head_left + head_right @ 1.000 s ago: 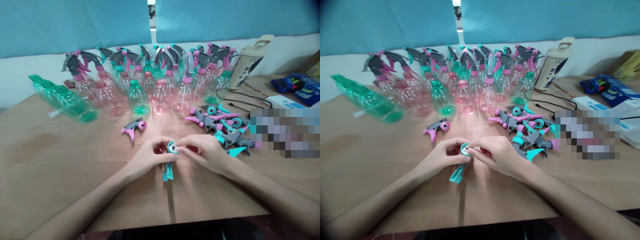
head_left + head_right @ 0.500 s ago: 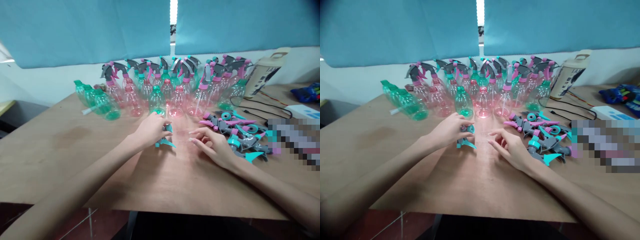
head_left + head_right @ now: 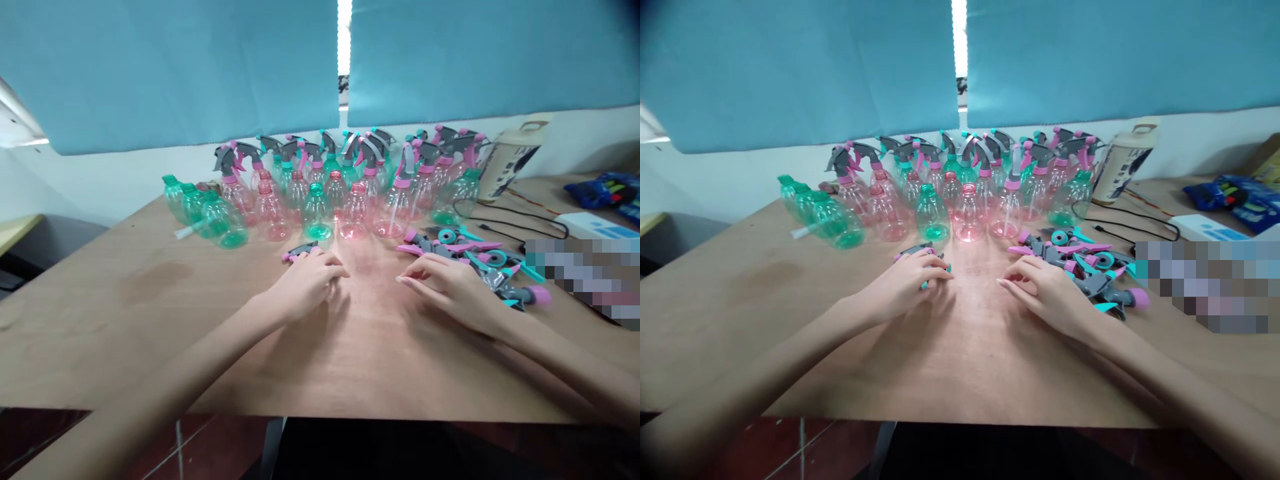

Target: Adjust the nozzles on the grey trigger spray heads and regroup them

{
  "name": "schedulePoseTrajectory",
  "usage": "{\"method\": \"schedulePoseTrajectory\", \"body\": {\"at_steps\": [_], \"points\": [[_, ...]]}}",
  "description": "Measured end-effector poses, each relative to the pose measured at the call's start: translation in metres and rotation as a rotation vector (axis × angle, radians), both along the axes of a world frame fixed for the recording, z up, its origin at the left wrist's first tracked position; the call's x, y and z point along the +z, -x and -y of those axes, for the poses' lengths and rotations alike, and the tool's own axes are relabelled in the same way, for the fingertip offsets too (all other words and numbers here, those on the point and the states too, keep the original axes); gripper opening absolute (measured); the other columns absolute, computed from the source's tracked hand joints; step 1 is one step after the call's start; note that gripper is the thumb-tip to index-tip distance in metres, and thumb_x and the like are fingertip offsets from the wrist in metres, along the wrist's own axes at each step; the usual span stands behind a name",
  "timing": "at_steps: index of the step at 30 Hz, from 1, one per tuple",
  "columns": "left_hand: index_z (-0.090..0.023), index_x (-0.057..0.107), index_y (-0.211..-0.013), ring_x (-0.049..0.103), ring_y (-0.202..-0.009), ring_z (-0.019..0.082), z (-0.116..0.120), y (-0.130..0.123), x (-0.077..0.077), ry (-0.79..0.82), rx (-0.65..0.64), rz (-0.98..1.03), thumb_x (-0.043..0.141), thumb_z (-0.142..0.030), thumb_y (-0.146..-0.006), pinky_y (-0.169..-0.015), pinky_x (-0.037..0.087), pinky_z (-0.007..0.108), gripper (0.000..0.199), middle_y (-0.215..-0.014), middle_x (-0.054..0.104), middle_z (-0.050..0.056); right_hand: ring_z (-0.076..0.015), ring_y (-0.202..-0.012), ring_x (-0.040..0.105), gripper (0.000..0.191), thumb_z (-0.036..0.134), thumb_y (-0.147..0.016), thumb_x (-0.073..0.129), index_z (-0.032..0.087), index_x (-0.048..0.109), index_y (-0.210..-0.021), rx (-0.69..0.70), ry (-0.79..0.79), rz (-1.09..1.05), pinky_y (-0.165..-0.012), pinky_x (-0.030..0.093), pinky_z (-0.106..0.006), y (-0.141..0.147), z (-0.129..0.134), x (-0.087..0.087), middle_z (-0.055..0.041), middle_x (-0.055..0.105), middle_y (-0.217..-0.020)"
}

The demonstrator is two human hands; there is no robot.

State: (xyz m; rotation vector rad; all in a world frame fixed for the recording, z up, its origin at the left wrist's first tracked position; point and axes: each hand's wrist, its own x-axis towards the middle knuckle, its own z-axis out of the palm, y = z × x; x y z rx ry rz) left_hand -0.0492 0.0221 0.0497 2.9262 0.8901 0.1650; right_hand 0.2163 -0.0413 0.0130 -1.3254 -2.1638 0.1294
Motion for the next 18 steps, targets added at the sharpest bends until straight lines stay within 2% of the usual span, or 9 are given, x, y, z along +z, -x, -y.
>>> {"method": "schedulePoseTrajectory", "body": {"at_steps": [3, 5, 8, 10, 14, 18], "points": [[-0.018, 0.065, -0.106, 0.053, -0.105, 0.024, 0.003, -0.003, 0.006, 0.018, 0.004, 0.05, 0.045, -0.003, -0.084, -0.086, 0.041, 0.038, 0.034, -0.112, 0.063, 0.007, -0.0237, -0.092, 0.059, 0.027, 0.042, -0.091, 0.046, 0.02, 0.062, -0.093, -0.073, 0.034, 0.108, -0.08, 0.047, -0.039, -0.022, -0.002, 0.001, -0.0087, 0.062, -0.098], [-0.018, 0.064, -0.106, 0.054, -0.104, 0.022, 0.003, -0.013, 0.007, 0.026, 0.0, 0.095, 0.048, -0.007, -0.086, -0.087, 0.042, 0.037, 0.028, -0.109, 0.064, 0.006, -0.0283, -0.099, 0.057, 0.039, 0.052, -0.088, 0.046, 0.019, 0.062, -0.101, -0.153, 0.052, 0.178, -0.084, 0.046, -0.044, -0.039, -0.004, -0.001, -0.0116, 0.062, -0.105], [-0.017, 0.062, -0.108, 0.054, -0.105, 0.022, 0.0, -0.036, 0.003, 0.034, -0.009, 0.131, 0.053, -0.019, -0.089, -0.088, 0.043, 0.035, 0.021, -0.11, 0.062, 0.007, -0.0371, -0.111, 0.051, 0.063, 0.068, -0.082, 0.041, 0.017, 0.06, -0.115, -0.287, 0.042, 0.285, -0.09, 0.043, -0.051, -0.064, -0.004, -0.007, -0.0167, 0.059, -0.116], [-0.018, 0.06, -0.112, 0.055, -0.106, 0.022, -0.005, -0.057, -0.001, 0.031, -0.006, 0.127, 0.054, -0.027, -0.09, -0.088, 0.044, 0.035, 0.024, -0.111, 0.06, 0.008, -0.04, -0.116, 0.048, 0.072, 0.072, -0.081, 0.035, 0.016, 0.058, -0.12, -0.375, 0.037, 0.333, -0.091, 0.042, -0.052, -0.08, -0.006, -0.011, -0.0188, 0.056, -0.121], [-0.016, 0.056, -0.117, 0.054, -0.105, 0.023, -0.019, -0.107, -0.009, -0.006, 0.006, 0.131, 0.05, -0.033, -0.093, -0.086, 0.045, 0.034, 0.031, -0.111, 0.058, 0.01, -0.0403, -0.125, 0.041, 0.069, 0.066, -0.086, 0.031, 0.017, 0.05, -0.131, -0.477, 0.054, 0.383, -0.097, 0.036, -0.054, -0.105, -0.018, -0.018, -0.0176, 0.053, -0.129], [-0.015, 0.054, -0.119, 0.05, -0.11, 0.023, -0.035, -0.156, -0.015, -0.057, 0.011, 0.128, 0.043, -0.03, -0.095, -0.089, 0.044, 0.034, 0.03, -0.115, 0.057, 0.011, -0.0381, -0.134, 0.03, 0.058, 0.059, -0.09, 0.025, 0.026, 0.051, -0.131, -0.408, 0.138, 0.347, -0.102, 0.028, -0.056, -0.118, -0.042, -0.024, -0.0102, 0.042, -0.143]]}}
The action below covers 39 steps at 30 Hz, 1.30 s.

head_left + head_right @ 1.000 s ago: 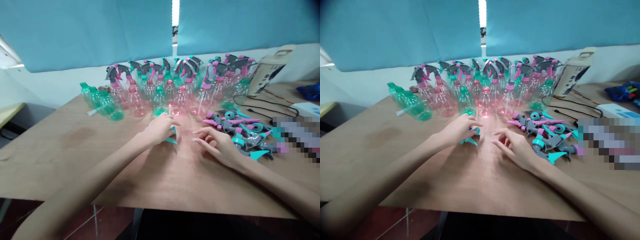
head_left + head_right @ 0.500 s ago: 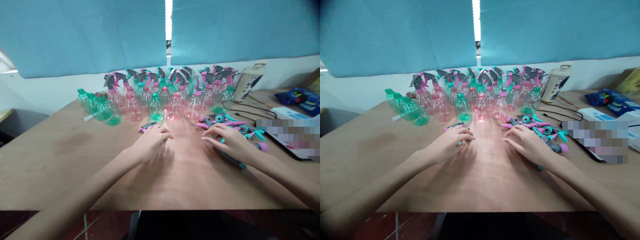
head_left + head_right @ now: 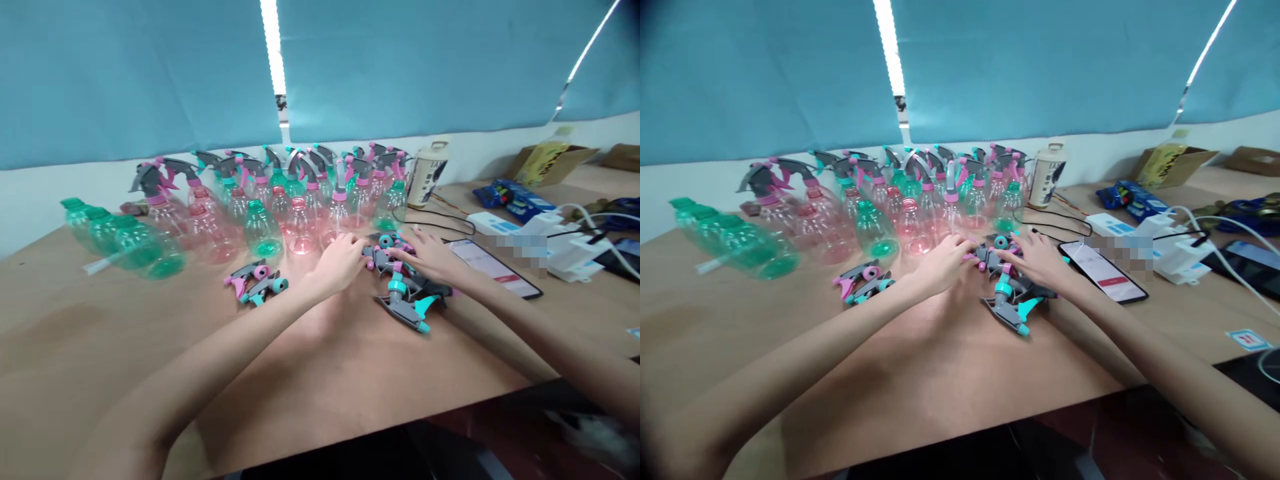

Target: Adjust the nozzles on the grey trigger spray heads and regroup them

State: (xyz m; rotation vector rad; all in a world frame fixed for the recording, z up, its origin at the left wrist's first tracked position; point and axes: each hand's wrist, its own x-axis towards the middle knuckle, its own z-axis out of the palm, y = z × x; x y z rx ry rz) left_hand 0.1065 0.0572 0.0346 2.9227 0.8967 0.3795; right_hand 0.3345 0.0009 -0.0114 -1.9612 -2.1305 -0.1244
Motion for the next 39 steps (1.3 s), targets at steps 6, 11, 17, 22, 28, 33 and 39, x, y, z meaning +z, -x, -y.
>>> {"method": "schedulePoseTrajectory", "body": {"at_steps": [6, 11, 17, 22, 28, 33, 39], "points": [[-0.014, 0.052, -0.124, 0.046, -0.121, 0.027, -0.008, -0.033, -0.016, -0.043, -0.041, -0.082, 0.037, -0.038, -0.097, -0.098, 0.039, 0.039, 0.039, -0.129, 0.051, 0.015, -0.0382, -0.124, 0.044, 0.075, 0.069, -0.087, 0.02, 0.022, 0.036, -0.142, -0.047, 0.05, -0.067, -0.096, 0.037, -0.056, 0.004, -0.02, -0.005, -0.017, 0.046, -0.139], [-0.013, 0.042, -0.135, 0.03, -0.133, 0.037, 0.004, -0.019, -0.032, -0.063, -0.054, -0.138, 0.033, -0.049, -0.095, -0.099, 0.036, 0.049, 0.054, -0.142, 0.038, 0.021, -0.0318, -0.125, 0.046, 0.064, 0.067, -0.089, 0.024, 0.03, 0.043, -0.138, 0.025, 0.08, -0.1, -0.098, 0.037, -0.051, 0.007, -0.005, 0.002, -0.0104, 0.051, -0.135], [-0.015, 0.038, -0.138, 0.034, -0.132, 0.032, 0.021, 0.01, -0.034, -0.067, -0.071, -0.154, 0.031, -0.048, -0.096, -0.101, 0.034, 0.046, 0.054, -0.141, 0.041, 0.019, -0.0351, -0.135, 0.032, 0.073, 0.071, -0.085, 0.029, 0.023, 0.043, -0.138, 0.088, 0.054, -0.065, -0.103, 0.029, -0.057, 0.02, 0.03, 0.014, -0.0157, 0.037, -0.146], [-0.014, 0.057, -0.111, 0.051, -0.11, 0.024, 0.028, 0.027, -0.02, -0.082, -0.047, -0.13, 0.04, -0.041, -0.096, -0.092, 0.041, 0.036, 0.036, -0.116, 0.058, 0.012, -0.0379, -0.138, 0.023, 0.099, 0.081, -0.068, 0.046, 0.02, 0.03, -0.145, 0.257, 0.002, 0.034, -0.105, 0.026, -0.059, 0.053, 0.072, 0.023, -0.0155, 0.028, -0.151], [-0.014, 0.054, -0.097, 0.052, -0.096, 0.026, 0.03, 0.034, -0.021, -0.1, 0.101, -0.071, 0.054, -0.038, -0.088, -0.081, 0.041, 0.038, 0.026, -0.1, 0.059, 0.01, -0.0397, -0.138, 0.019, 0.092, 0.077, -0.074, 0.042, 0.018, 0.032, -0.144, 0.221, -0.056, 0.103, -0.108, 0.019, -0.061, 0.06, 0.085, 0.005, -0.0173, 0.018, -0.153], [-0.014, 0.051, -0.105, 0.054, -0.097, 0.029, 0.026, 0.03, -0.021, -0.055, 0.141, -0.048, 0.054, -0.027, -0.083, -0.08, 0.04, 0.041, 0.026, -0.1, 0.06, 0.012, -0.0385, -0.137, 0.023, 0.089, 0.076, -0.076, 0.041, 0.02, 0.031, -0.144, 0.096, -0.086, 0.075, -0.107, 0.021, -0.061, 0.05, 0.076, -0.002, -0.0178, 0.027, -0.15], [-0.019, 0.046, -0.115, 0.054, -0.103, 0.027, 0.015, 0.034, -0.023, 0.034, 0.063, -0.02, 0.051, -0.015, -0.078, -0.088, 0.039, 0.042, 0.038, -0.106, 0.061, 0.008, -0.0374, -0.139, 0.02, 0.095, 0.076, -0.071, 0.049, 0.02, 0.03, -0.144, 0.194, -0.049, 0.037, -0.107, 0.024, -0.059, 0.034, 0.051, 0.003, -0.0163, 0.025, -0.151]]}}
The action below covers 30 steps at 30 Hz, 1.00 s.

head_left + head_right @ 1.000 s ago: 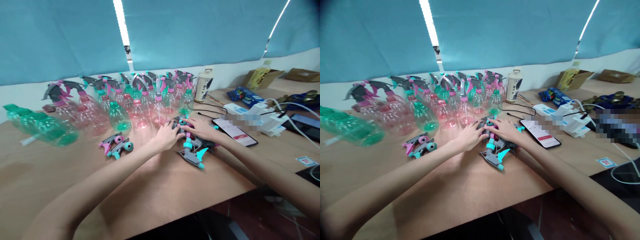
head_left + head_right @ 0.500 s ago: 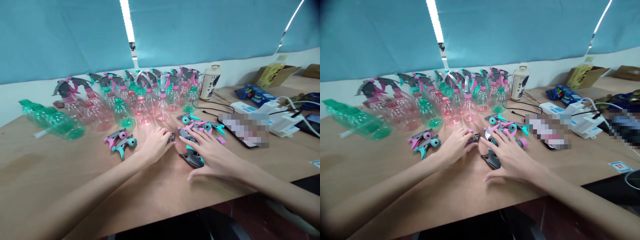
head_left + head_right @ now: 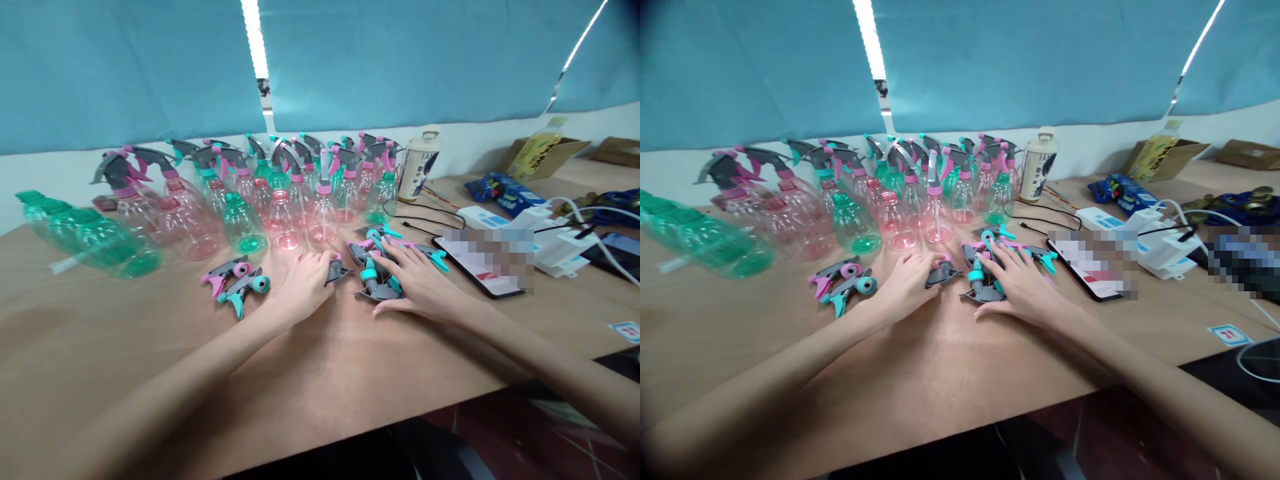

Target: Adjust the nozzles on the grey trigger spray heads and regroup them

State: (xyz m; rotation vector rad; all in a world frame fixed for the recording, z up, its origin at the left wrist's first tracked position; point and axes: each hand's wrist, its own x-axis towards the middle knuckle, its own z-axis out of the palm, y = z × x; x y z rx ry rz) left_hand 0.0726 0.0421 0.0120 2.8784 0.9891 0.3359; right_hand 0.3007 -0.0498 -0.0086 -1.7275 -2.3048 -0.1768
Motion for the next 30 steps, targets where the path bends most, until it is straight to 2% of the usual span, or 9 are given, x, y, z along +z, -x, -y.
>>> {"method": "schedulePoseTrajectory", "body": {"at_steps": [7, 9, 11, 13, 16, 19, 24, 27, 30], "points": [[-0.017, 0.042, -0.125, 0.054, -0.107, 0.023, -0.002, 0.014, 0.002, 0.117, -0.111, 0.002, 0.043, -0.002, -0.075, -0.086, 0.044, 0.034, 0.052, -0.115, 0.057, 0.011, -0.033, -0.14, 0.021, 0.099, 0.073, -0.066, 0.058, 0.019, 0.031, -0.144, 0.212, 0.088, -0.098, -0.112, 0.022, -0.051, -0.013, -0.027, 0.012, -0.0151, 0.025, -0.152], [-0.019, 0.041, -0.127, 0.053, -0.109, 0.023, -0.002, 0.018, 0.003, 0.141, -0.137, -0.003, 0.041, 0.001, -0.075, -0.088, 0.044, 0.035, 0.056, -0.116, 0.057, 0.01, -0.0308, -0.138, 0.025, 0.091, 0.072, -0.072, 0.055, 0.019, 0.033, -0.143, 0.192, 0.084, -0.178, -0.111, 0.025, -0.047, -0.013, -0.034, 0.018, -0.0132, 0.029, -0.151], [-0.022, 0.038, -0.131, 0.052, -0.109, 0.023, 0.0, 0.021, 0.003, 0.17, -0.153, -0.013, 0.043, -0.001, -0.078, -0.088, 0.044, 0.036, 0.057, -0.116, 0.056, 0.009, -0.0287, -0.137, 0.03, 0.08, 0.069, -0.08, 0.044, 0.018, 0.037, -0.141, 0.087, 0.077, -0.247, -0.11, 0.028, -0.045, -0.014, -0.044, 0.023, -0.0125, 0.033, -0.149], [-0.024, 0.037, -0.132, 0.053, -0.108, 0.026, 0.003, 0.022, 0.003, 0.166, -0.122, 0.0, 0.052, -0.013, -0.083, -0.087, 0.046, 0.038, 0.052, -0.116, 0.055, 0.01, -0.0288, -0.135, 0.032, 0.075, 0.068, -0.085, 0.035, 0.017, 0.039, -0.14, -0.03, 0.117, -0.267, -0.11, 0.028, -0.046, -0.017, -0.059, 0.024, -0.0131, 0.035, -0.148], [-0.022, 0.041, -0.128, 0.049, -0.114, 0.029, 0.011, 0.015, 0.003, 0.066, -0.056, 0.081, 0.062, -0.039, -0.082, -0.091, 0.044, 0.043, 0.053, -0.125, 0.049, 0.013, -0.0325, -0.135, 0.032, 0.075, 0.07, -0.083, 0.035, 0.016, 0.048, -0.135, -0.038, 0.163, -0.246, -0.109, 0.027, -0.048, -0.023, -0.08, 0.019, -0.0143, 0.038, -0.146], [-0.022, 0.038, -0.132, 0.036, -0.129, 0.031, 0.019, 0.0, 0.003, 0.023, -0.094, 0.1, 0.061, -0.054, -0.08, -0.101, 0.037, 0.048, 0.066, -0.14, 0.038, 0.016, -0.0318, -0.134, 0.034, 0.071, 0.07, -0.084, 0.034, 0.022, 0.05, -0.133, -0.025, 0.197, -0.243, -0.109, 0.027, -0.049, -0.029, -0.09, 0.011, -0.0099, 0.041, -0.144], [-0.024, 0.026, -0.143, 0.014, -0.14, 0.037, 0.015, -0.032, -0.004, 0.02, -0.208, 0.042, 0.049, -0.078, -0.069, -0.108, 0.019, 0.058, 0.094, -0.153, 0.017, 0.016, -0.0276, -0.134, 0.035, 0.066, 0.067, -0.088, 0.026, 0.024, 0.05, -0.133, -0.019, 0.215, -0.257, -0.109, 0.028, -0.047, -0.034, -0.08, 0.009, -0.0073, 0.047, -0.141], [-0.024, 0.024, -0.145, 0.018, -0.139, 0.036, 0.006, -0.044, -0.01, -0.001, -0.223, 0.0, 0.043, -0.081, -0.069, -0.109, 0.013, 0.058, 0.097, -0.151, 0.024, 0.017, -0.0255, -0.129, 0.043, 0.064, 0.064, -0.09, 0.023, 0.024, 0.052, -0.131, -0.027, 0.216, -0.267, -0.107, 0.032, -0.043, -0.037, -0.064, 0.018, -0.0064, 0.052, -0.136], [-0.023, 0.025, -0.145, 0.029, -0.135, 0.034, 0.004, -0.043, -0.011, -0.03, -0.225, -0.015, 0.039, -0.08, -0.072, -0.108, 0.016, 0.056, 0.094, -0.145, 0.037, 0.017, -0.0269, -0.116, 0.054, 0.063, 0.062, -0.091, 0.021, 0.024, 0.06, -0.122, -0.048, 0.221, -0.274, -0.1, 0.041, -0.043, -0.041, -0.046, 0.028, -0.0065, 0.062, -0.122]]}}
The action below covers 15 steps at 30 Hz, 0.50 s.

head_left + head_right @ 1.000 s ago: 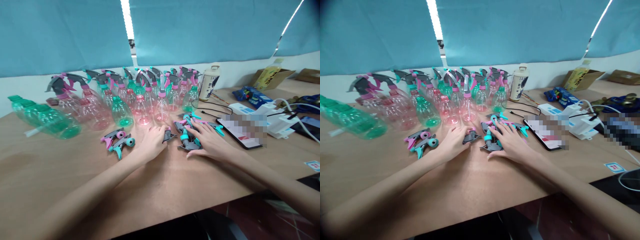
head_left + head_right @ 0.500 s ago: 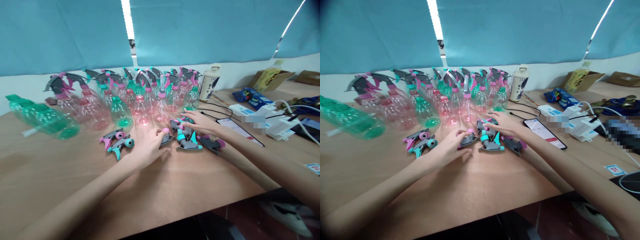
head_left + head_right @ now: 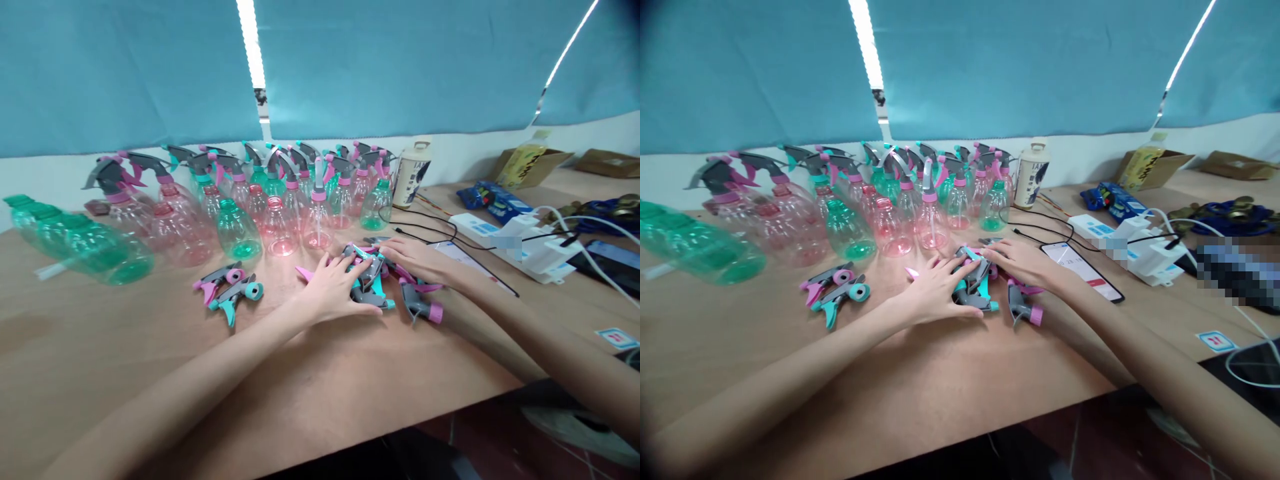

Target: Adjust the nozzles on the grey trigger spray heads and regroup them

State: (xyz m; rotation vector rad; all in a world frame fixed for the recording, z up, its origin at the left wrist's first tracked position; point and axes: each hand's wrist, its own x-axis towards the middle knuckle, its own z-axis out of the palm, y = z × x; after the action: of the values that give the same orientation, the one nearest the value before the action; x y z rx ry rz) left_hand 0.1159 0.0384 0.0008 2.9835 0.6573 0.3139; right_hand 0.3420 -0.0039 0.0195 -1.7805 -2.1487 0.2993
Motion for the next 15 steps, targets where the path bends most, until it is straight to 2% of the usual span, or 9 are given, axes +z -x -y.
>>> {"method": "schedulePoseTrajectory", "body": {"at_steps": [3, 5, 8, 12, 15], "points": [[-0.023, 0.026, -0.145, 0.033, -0.132, 0.034, 0.005, 0.007, 0.002, -0.026, 0.028, 0.011, 0.036, -0.08, -0.074, -0.107, 0.019, 0.055, 0.091, -0.139, 0.043, 0.016, -0.0302, -0.101, 0.062, 0.064, 0.064, -0.091, 0.02, 0.025, 0.067, -0.109, -0.054, 0.003, 0.008, -0.088, 0.048, -0.046, -0.007, 0.011, 0.004, -0.008, 0.069, -0.106], [-0.022, 0.028, -0.144, 0.032, -0.132, 0.036, 0.008, 0.011, 0.003, -0.04, 0.072, 0.009, 0.036, -0.08, -0.074, -0.107, 0.017, 0.056, 0.091, -0.137, 0.044, 0.017, -0.0323, -0.108, 0.058, 0.064, 0.064, -0.09, 0.021, 0.024, 0.064, -0.115, -0.076, -0.045, 0.026, -0.092, 0.045, -0.048, -0.01, 0.009, 0.001, -0.0098, 0.065, -0.115], [-0.024, 0.028, -0.144, 0.031, -0.132, 0.036, 0.01, 0.013, 0.002, -0.038, 0.103, 0.001, 0.036, -0.08, -0.074, -0.107, 0.016, 0.059, 0.09, -0.138, 0.042, 0.017, -0.0321, -0.129, 0.042, 0.064, 0.061, -0.091, 0.023, 0.02, 0.052, -0.131, -0.027, -0.103, 0.045, -0.105, 0.035, -0.049, -0.011, -0.004, -0.013, -0.0109, 0.05, -0.137], [-0.03, 0.03, -0.143, 0.026, -0.135, 0.037, 0.008, 0.012, 0.004, -0.01, 0.096, -0.004, 0.035, -0.082, -0.072, -0.106, 0.017, 0.06, 0.087, -0.141, 0.039, 0.015, -0.0281, -0.136, 0.032, 0.053, 0.051, -0.095, 0.021, 0.026, 0.049, -0.133, 0.089, -0.066, 0.05, -0.108, 0.029, -0.053, -0.01, -0.015, -0.033, -0.0037, 0.046, -0.142], [-0.032, 0.036, -0.14, 0.024, -0.136, 0.038, 0.005, 0.009, 0.005, 0.02, 0.132, -0.018, 0.03, -0.08, -0.075, -0.105, 0.017, 0.061, 0.081, -0.142, 0.038, 0.015, -0.0268, -0.137, 0.03, 0.047, 0.047, -0.095, 0.026, 0.029, 0.049, -0.132, 0.165, -0.053, 0.057, -0.109, 0.028, -0.054, -0.012, -0.008, -0.037, -0.0006, 0.045, -0.143]]}}
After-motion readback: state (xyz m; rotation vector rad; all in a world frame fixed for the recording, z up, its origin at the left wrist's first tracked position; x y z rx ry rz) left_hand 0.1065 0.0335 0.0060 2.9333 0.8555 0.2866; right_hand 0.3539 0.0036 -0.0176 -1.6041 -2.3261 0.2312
